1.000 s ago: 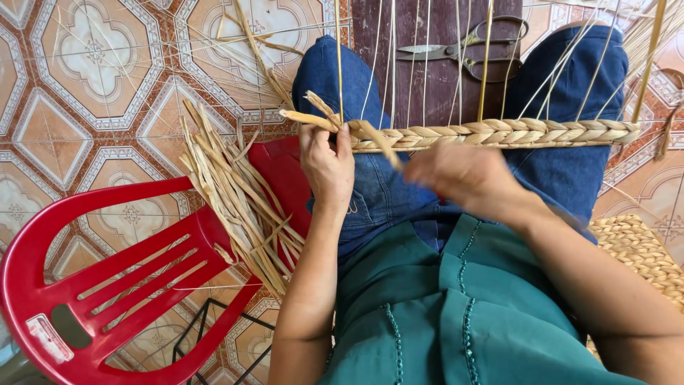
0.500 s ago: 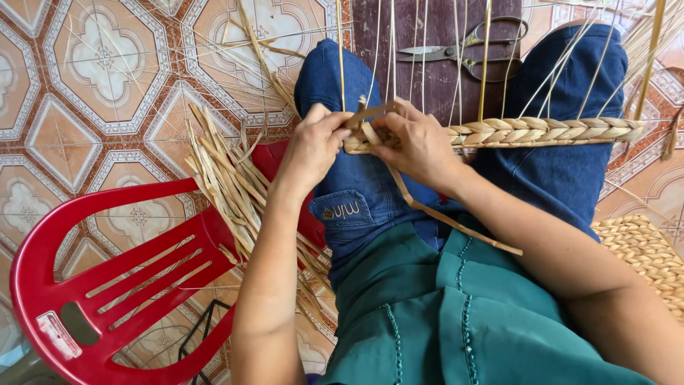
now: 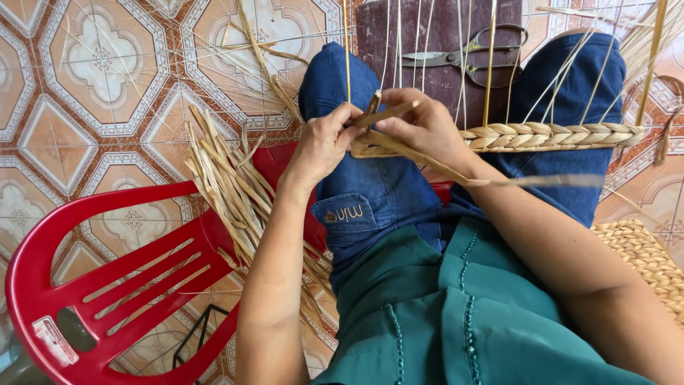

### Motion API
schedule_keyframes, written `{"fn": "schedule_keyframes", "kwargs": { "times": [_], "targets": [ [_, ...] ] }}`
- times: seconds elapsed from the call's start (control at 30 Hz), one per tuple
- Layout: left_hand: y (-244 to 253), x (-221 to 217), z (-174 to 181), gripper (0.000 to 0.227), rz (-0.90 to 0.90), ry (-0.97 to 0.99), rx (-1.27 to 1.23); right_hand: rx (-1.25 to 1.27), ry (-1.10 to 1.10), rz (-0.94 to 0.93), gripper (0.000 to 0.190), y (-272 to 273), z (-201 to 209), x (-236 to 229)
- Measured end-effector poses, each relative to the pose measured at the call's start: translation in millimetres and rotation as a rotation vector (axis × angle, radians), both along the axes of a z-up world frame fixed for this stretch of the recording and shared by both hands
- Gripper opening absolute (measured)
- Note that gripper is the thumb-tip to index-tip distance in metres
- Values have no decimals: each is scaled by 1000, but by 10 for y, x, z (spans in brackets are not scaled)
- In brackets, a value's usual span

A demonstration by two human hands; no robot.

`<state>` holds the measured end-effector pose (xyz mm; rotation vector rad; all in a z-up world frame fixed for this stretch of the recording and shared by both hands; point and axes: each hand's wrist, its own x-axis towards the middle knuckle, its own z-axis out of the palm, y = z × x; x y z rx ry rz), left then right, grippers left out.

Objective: Weaving a piece of furniture or a large mat using long, thin strips of natural fiber around a vertical frame.

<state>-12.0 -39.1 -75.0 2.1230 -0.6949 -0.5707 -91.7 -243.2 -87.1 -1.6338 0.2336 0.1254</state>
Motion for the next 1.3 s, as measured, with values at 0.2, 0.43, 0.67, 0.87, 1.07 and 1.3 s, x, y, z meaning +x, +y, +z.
{"fn": "schedule_keyframes", "kwargs": {
  "times": [0.2, 0.43, 0.67, 0.87, 1.07, 1.3],
  "targets": [
    [-25, 9, 16, 11, -21, -60, -4, -47, -102, 67, 17, -9, -158, 67],
    [-55, 31, 26, 9, -9, -38, 25, 887, -325, 14, 19, -890, -282, 38],
    [-83, 46, -14, 10, 36, 134, -22, 705, -383, -44, 27, -969, 608, -178],
    [13, 69, -196, 8, 113, 280, -39, -260, 53, 386, 27, -92, 135, -303],
    [27, 81, -152, 7, 120, 368, -109, -54, 186, 11, 23, -80, -22, -21],
    [58, 97, -149, 8, 107, 400, -159, -171, -138, -85, 17, 59, 73, -37]
  ]
}}
